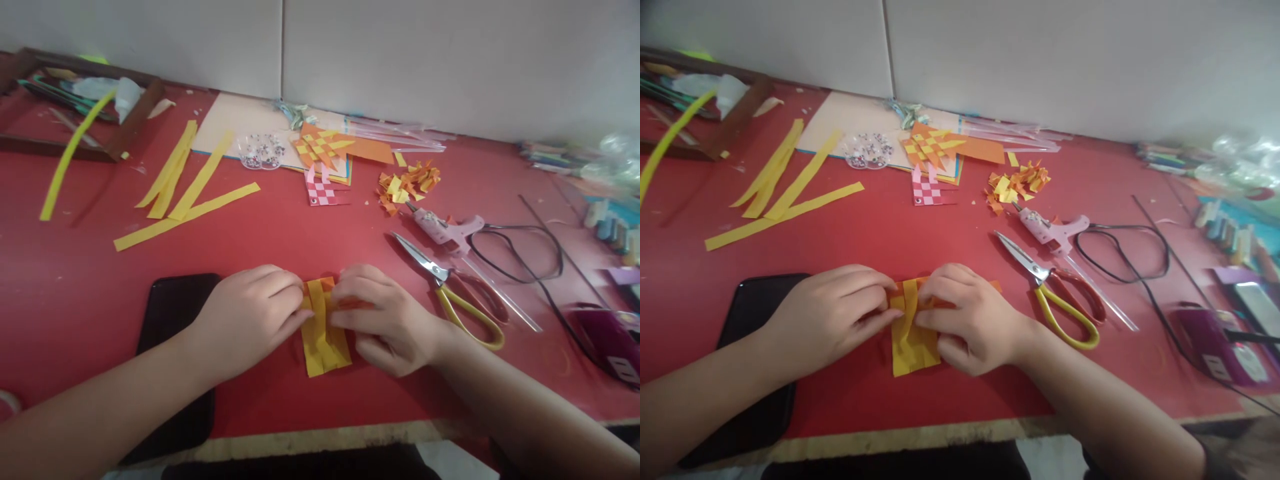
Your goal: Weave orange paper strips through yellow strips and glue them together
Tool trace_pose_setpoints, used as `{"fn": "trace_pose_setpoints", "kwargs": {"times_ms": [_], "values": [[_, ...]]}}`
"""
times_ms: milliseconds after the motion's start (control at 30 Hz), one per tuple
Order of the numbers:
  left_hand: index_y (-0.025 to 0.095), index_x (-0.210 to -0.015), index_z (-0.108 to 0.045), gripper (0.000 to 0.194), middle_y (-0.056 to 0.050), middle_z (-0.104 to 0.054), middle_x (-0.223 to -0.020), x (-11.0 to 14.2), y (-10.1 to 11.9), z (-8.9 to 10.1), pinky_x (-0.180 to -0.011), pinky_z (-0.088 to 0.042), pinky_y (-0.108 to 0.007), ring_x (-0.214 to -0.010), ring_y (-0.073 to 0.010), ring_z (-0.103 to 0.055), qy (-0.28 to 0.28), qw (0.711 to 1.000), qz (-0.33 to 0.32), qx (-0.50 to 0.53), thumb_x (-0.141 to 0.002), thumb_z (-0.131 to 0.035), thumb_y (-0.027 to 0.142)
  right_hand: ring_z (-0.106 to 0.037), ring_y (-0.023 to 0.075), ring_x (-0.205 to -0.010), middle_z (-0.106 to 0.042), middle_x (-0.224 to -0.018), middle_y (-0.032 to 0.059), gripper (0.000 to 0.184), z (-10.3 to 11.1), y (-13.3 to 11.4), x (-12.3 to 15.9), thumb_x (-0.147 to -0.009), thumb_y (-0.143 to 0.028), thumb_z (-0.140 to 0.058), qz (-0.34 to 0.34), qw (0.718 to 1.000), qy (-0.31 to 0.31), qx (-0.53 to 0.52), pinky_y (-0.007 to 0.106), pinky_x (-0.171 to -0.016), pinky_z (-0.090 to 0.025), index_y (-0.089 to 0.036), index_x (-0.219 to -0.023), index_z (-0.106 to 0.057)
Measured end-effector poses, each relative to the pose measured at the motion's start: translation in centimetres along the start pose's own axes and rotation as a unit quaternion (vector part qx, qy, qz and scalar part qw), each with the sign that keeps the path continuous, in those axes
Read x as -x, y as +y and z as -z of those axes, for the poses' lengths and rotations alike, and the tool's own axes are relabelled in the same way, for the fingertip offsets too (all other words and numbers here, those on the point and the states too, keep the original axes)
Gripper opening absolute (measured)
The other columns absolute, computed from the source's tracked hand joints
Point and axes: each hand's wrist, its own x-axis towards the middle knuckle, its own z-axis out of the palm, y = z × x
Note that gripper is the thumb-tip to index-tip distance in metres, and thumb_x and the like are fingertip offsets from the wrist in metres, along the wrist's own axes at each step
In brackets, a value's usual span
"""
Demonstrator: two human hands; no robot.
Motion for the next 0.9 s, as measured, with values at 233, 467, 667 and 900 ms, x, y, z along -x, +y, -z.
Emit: {"fn": "trace_pose_setpoints", "kwargs": {"times_ms": [233, 467, 667, 900], "values": [[0.018, -0.065, -0.053, 0.020, -0.005, -0.067, -0.075, 0.2, 0.1, 0.2, -0.067, -0.051, -0.034, -0.075, -0.0220, -0.065, 0.013, 0.999, 0.025, 0.023, -0.085, -0.051, 0.015, -0.061, 0.0258, -0.100, -0.069, -0.110, 0.0122, 0.029, 0.0, 0.2, 0.0, -0.074, -0.011, -0.047, -0.013, 0.999, 0.032, -0.003, 0.049, -0.093, -0.050, -0.016, -0.094, -0.067], [0.016, -0.108, -0.064, 0.022, -0.011, -0.069, -0.108, 0.1, 0.2, -0.2, -0.076, -0.053, -0.039, -0.089, -0.0251, -0.065, 0.025, 0.999, 0.012, 0.019, -0.090, -0.052, 0.020, -0.062, 0.0259, -0.102, -0.068, -0.113, 0.0132, 0.057, -0.3, 0.0, -0.2, -0.078, -0.013, -0.045, -0.091, 0.995, 0.031, -0.024, 0.051, -0.095, -0.048, -0.014, -0.134, -0.051], [0.017, -0.111, -0.067, 0.025, -0.011, -0.068, -0.116, 0.1, -0.1, -0.5, -0.084, -0.052, -0.044, -0.094, -0.0260, -0.063, 0.002, 0.998, 0.025, 0.057, -0.091, -0.053, 0.022, -0.060, 0.0263, -0.110, -0.066, -0.120, 0.0106, 0.052, 1.2, 0.4, 0.1, -0.081, -0.012, -0.046, -0.148, 0.987, 0.040, 0.048, 0.048, -0.097, -0.048, -0.021, -0.131, -0.056], [0.016, -0.118, -0.062, 0.028, -0.008, -0.070, -0.111, -0.1, -0.4, -0.5, -0.088, -0.050, -0.042, -0.096, -0.0228, -0.062, -0.011, 0.994, 0.048, 0.101, -0.092, -0.051, 0.019, -0.053, 0.0315, -0.125, -0.059, -0.133, 0.0204, 0.046, 11.8, 7.6, 6.3, -0.084, -0.013, -0.055, -0.485, 0.811, -0.006, 0.327, 0.045, -0.103, -0.038, -0.012, -0.130, -0.059]]}}
